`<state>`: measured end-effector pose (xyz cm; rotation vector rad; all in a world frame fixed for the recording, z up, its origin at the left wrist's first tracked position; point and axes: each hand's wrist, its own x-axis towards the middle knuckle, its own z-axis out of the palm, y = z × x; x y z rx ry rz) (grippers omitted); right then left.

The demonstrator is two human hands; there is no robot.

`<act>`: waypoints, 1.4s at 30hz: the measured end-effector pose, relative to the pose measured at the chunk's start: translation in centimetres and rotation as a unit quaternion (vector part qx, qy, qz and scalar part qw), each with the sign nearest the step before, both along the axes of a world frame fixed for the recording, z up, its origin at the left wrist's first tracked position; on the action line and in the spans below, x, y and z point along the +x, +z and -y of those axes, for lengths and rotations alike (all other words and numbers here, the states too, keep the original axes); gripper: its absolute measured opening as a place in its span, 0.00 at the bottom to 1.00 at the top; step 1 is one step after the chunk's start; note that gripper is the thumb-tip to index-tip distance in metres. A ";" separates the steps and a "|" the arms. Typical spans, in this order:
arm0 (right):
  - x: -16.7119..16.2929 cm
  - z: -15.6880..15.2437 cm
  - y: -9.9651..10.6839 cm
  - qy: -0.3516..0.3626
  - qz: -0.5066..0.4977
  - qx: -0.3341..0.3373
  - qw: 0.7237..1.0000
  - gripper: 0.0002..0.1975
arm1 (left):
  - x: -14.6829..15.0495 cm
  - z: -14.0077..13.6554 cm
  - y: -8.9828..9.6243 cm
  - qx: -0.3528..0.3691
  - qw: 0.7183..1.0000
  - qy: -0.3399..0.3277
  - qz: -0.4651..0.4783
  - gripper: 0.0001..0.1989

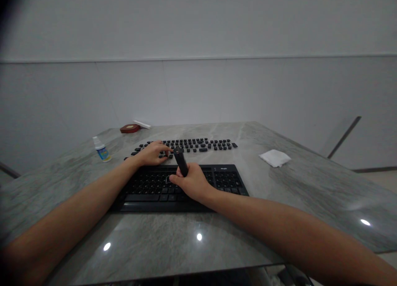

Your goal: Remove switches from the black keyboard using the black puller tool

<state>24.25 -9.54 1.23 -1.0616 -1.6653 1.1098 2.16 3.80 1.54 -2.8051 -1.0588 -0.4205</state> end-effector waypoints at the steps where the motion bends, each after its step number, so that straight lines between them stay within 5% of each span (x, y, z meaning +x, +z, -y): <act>1: 0.0 0.0 0.0 -0.001 -0.001 0.000 1.000 0.18 | 0.0 0.0 0.0 -0.002 1.000 0.001 0.000 0.20; 33: 0.0 -0.3 -0.1 -0.002 0.009 -0.006 1.000 0.18 | 0.5 -0.4 -0.6 -0.011 0.999 -0.003 0.037 0.15; 39: 0.3 0.0 -0.3 0.034 0.027 0.015 0.999 0.16 | 1.2 1.5 0.9 0.002 0.996 -0.014 0.083 0.13; 42: 0.4 0.3 -0.4 0.077 0.074 0.076 0.991 0.14 | 1.3 4.4 1.0 -0.022 0.996 -0.049 0.075 0.11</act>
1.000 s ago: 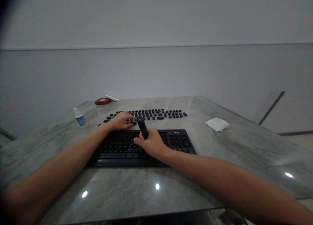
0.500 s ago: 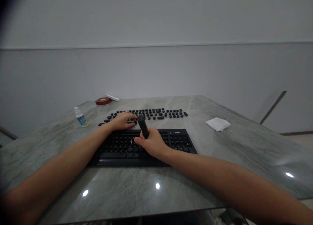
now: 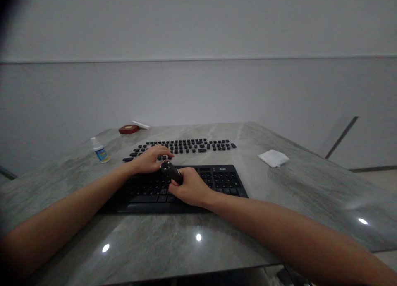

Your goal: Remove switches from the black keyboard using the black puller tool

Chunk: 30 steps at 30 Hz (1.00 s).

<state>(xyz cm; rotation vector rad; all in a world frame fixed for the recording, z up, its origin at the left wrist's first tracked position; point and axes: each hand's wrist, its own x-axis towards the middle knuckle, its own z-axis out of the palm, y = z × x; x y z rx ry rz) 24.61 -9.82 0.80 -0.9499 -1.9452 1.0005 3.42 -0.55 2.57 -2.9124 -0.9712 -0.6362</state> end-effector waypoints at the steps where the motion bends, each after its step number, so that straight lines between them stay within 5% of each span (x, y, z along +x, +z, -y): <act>1: 0.0 0.1 0.0 0.012 0.019 0.034 0.999 0.13 | -0.1 1.2 -0.1 -0.010 1.000 -0.013 -0.002 0.11; 7: 0.0 0.4 -0.6 0.049 0.095 0.214 0.971 0.07 | -1.6 6.7 -0.7 -0.054 0.996 -0.063 -0.027 0.16; 17: 0.0 0.7 -1.0 0.065 0.172 0.313 0.932 0.06 | -2.2 6.5 0.7 -0.038 0.985 -0.168 -0.004 0.12; 30: 0.4 0.6 -0.2 0.100 0.261 0.424 0.862 0.02 | -1.0 8.0 1.3 -0.169 0.972 -0.153 0.049 0.04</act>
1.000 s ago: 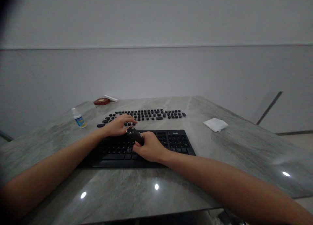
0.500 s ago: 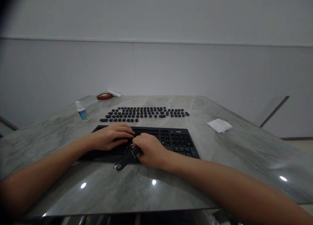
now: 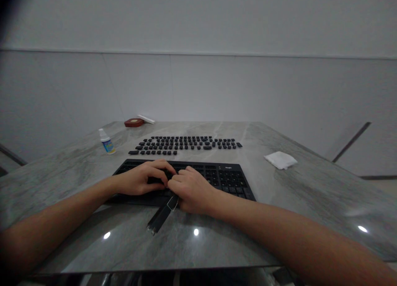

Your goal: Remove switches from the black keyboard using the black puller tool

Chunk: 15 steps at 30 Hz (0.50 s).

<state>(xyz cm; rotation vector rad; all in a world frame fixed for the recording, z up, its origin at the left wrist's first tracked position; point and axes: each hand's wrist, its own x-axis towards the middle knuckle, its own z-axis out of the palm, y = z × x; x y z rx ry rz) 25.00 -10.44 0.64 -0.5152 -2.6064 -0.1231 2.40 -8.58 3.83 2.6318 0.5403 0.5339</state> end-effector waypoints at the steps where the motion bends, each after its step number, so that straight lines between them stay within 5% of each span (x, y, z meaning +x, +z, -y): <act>1: 0.0 -0.1 0.0 0.003 -0.003 -0.008 1.000 0.02 | 0.0 -0.1 -0.1 0.004 1.000 0.000 -0.004 0.04; 10: 0.3 -0.2 0.2 0.018 -0.121 -0.182 0.976 0.04 | 0.2 -0.7 -1.1 0.040 0.999 0.031 0.006 0.07; 15: 0.1 -0.6 0.5 -0.023 -0.177 -0.360 0.915 0.03 | 0.2 -0.8 -1.4 0.032 0.998 0.051 0.015 0.07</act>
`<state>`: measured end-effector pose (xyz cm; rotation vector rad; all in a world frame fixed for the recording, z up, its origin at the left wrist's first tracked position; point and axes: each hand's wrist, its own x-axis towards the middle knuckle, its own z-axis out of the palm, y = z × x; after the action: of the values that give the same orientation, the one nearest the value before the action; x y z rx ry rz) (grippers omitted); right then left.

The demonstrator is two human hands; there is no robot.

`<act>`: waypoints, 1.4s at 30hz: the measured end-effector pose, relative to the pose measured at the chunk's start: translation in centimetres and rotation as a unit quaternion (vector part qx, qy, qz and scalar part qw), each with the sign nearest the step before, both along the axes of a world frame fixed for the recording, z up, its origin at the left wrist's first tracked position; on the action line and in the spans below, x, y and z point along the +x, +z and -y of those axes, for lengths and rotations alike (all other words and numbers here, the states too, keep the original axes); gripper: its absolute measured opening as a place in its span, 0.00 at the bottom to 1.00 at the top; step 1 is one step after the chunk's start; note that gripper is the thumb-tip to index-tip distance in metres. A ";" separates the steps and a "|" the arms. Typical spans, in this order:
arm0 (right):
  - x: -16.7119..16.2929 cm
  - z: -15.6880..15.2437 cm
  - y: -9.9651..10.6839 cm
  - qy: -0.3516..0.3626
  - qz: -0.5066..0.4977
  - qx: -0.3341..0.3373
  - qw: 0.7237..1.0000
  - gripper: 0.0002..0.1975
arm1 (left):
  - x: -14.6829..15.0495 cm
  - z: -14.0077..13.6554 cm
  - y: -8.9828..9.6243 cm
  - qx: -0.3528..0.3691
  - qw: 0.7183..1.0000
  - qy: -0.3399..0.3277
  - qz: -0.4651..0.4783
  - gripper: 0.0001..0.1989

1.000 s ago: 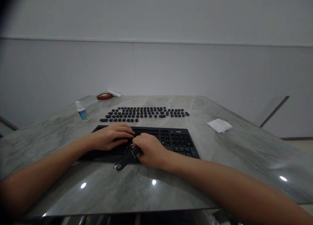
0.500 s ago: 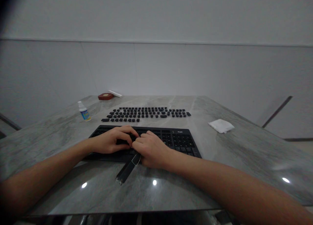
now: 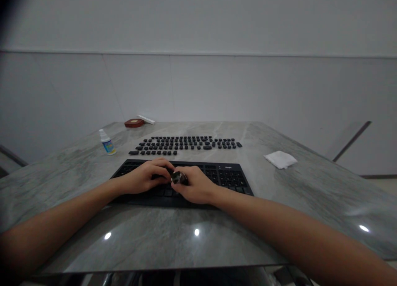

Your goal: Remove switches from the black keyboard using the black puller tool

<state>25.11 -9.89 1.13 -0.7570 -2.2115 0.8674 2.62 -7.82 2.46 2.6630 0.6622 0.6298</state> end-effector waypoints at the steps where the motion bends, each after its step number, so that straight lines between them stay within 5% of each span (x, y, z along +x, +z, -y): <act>1: -0.1 -0.1 0.0 -0.001 -0.010 -0.038 0.999 0.05 | 0.0 0.0 0.0 -0.004 1.000 0.003 0.001 0.07; 7: -0.2 -0.6 0.1 0.015 -0.033 -0.143 0.989 0.08 | 0.1 -0.2 -0.2 -0.021 1.000 0.019 0.002 0.06; 25: -0.7 -0.2 0.2 -0.046 0.058 -0.102 0.992 0.11 | 0.1 -0.4 -0.4 -0.025 0.999 0.046 0.003 0.07; 35: -0.9 -0.1 0.0 -0.049 0.054 -0.064 0.995 0.11 | 0.1 0.3 0.2 -0.025 0.997 -0.059 0.036 0.04; 42: -1.0 0.0 0.1 -0.061 0.069 -0.036 0.995 0.11 | 0.2 0.1 0.0 -0.009 0.997 -0.070 0.035 0.07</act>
<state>24.12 -9.90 1.20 -1.0025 -2.2355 0.8599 2.81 -7.94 2.42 2.6289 0.4567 0.6711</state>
